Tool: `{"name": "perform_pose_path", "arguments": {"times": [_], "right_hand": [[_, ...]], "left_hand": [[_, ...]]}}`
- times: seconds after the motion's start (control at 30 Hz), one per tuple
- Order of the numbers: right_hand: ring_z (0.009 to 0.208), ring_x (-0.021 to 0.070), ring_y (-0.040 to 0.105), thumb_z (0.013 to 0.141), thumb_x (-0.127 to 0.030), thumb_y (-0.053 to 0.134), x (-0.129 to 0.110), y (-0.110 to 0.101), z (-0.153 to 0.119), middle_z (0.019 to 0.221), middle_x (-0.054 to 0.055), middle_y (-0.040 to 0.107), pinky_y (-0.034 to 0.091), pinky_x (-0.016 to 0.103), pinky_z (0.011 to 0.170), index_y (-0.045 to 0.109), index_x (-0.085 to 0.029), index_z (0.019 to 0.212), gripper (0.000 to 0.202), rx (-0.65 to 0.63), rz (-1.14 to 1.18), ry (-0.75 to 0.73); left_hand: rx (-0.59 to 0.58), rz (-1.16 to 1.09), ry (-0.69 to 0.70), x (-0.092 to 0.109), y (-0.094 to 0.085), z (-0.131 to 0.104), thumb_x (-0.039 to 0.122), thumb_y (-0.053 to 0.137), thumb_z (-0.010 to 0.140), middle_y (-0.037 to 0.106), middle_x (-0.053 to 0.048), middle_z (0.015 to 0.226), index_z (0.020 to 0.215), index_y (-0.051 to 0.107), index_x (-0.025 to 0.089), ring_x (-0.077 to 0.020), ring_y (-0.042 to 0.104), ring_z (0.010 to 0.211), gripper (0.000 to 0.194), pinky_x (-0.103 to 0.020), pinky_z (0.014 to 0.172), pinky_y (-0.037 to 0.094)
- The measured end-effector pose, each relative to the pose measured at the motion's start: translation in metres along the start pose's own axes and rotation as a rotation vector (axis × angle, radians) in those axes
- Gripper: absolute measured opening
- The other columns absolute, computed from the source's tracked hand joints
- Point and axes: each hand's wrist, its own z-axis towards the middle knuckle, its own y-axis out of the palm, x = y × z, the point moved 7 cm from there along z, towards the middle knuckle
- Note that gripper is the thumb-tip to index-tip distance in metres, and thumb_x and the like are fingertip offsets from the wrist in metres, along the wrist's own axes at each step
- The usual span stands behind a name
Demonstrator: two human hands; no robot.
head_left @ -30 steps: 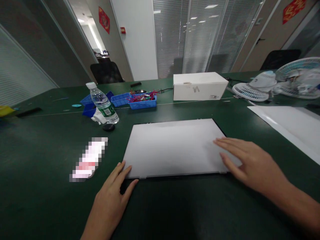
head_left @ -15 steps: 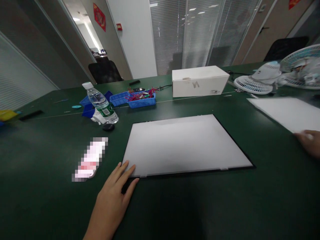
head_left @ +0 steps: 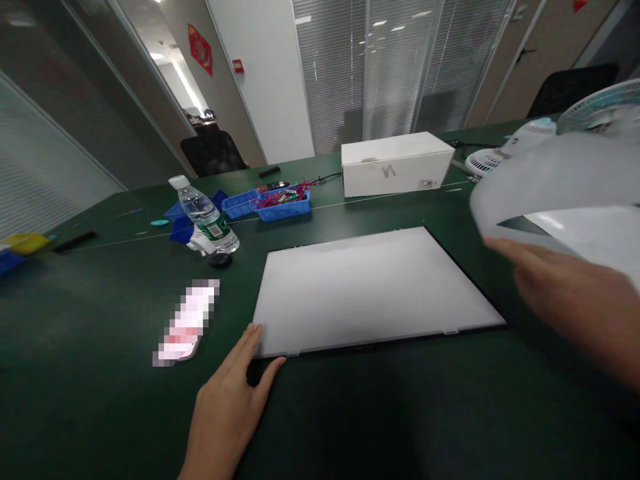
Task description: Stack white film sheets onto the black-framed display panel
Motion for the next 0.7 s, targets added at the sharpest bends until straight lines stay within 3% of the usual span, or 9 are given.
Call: {"name": "perform_pose_path", "arguments": {"times": [0.07,0.13,0.27,0.37,0.47,0.7], "right_hand": [[0.123,0.0286,0.066,0.1,-0.014,0.039,-0.059,-0.016,0.006,0.156,0.007,0.053,0.061,0.042,0.085,0.046,-0.032,0.161,0.064,0.065,0.052,-0.21],[0.131,0.0288,0.062,0.096,-0.006,0.041,-0.107,-0.021,0.007,0.158,0.007,0.051,0.06,0.044,0.094,0.047,-0.035,0.161,0.071,0.106,0.111,-0.392],[0.134,0.033,0.059,0.091,-0.004,0.053,-0.171,-0.014,-0.002,0.151,0.01,0.058,0.055,0.051,0.104,0.06,-0.032,0.151,0.066,0.124,0.231,-0.614],[0.137,0.0346,0.057,0.09,-0.004,0.056,-0.191,-0.004,-0.009,0.151,0.011,0.057,0.053,0.054,0.106,0.063,-0.031,0.147,0.063,0.079,0.294,-0.625],[0.137,0.0335,0.057,0.091,-0.007,0.056,-0.195,-0.001,-0.013,0.152,0.009,0.057,0.054,0.054,0.105,0.062,-0.033,0.148,0.062,0.043,0.318,-0.61],[0.136,0.0337,0.057,0.096,-0.016,0.056,-0.191,-0.012,-0.013,0.15,0.008,0.059,0.054,0.054,0.104,0.064,-0.033,0.145,0.052,0.062,0.362,-0.606]], "left_hand": [[-0.013,0.007,-0.028,-0.001,0.0,0.001,0.049,0.059,0.098,0.059,-0.009,0.154,0.154,0.055,0.02,-0.0302,0.07,0.126,0.063,-0.042,0.099,0.062],[-0.021,0.008,-0.043,-0.003,0.001,0.001,0.053,0.057,0.098,0.064,-0.012,0.149,0.156,0.051,0.018,-0.0315,0.074,0.119,0.069,-0.043,0.094,0.063],[-0.019,-0.011,-0.087,-0.01,0.003,0.002,0.065,0.057,0.094,0.067,-0.018,0.143,0.163,0.039,0.015,-0.0329,0.08,0.093,0.087,-0.046,0.078,0.065],[-0.025,-0.053,-0.121,-0.012,0.004,0.003,0.066,0.058,0.094,0.065,-0.02,0.146,0.168,0.023,0.012,-0.0343,0.08,0.099,0.098,-0.047,0.081,0.064],[-0.026,-0.074,-0.135,-0.012,0.005,0.003,0.063,0.06,0.093,0.065,-0.021,0.145,0.169,0.017,0.012,-0.0364,0.075,0.115,0.101,-0.047,0.084,0.064],[0.038,-0.113,-0.088,-0.012,0.005,0.001,0.058,0.063,0.092,0.051,-0.016,0.161,0.162,0.038,0.017,-0.0356,0.059,0.139,0.085,-0.049,0.106,0.057]]}}
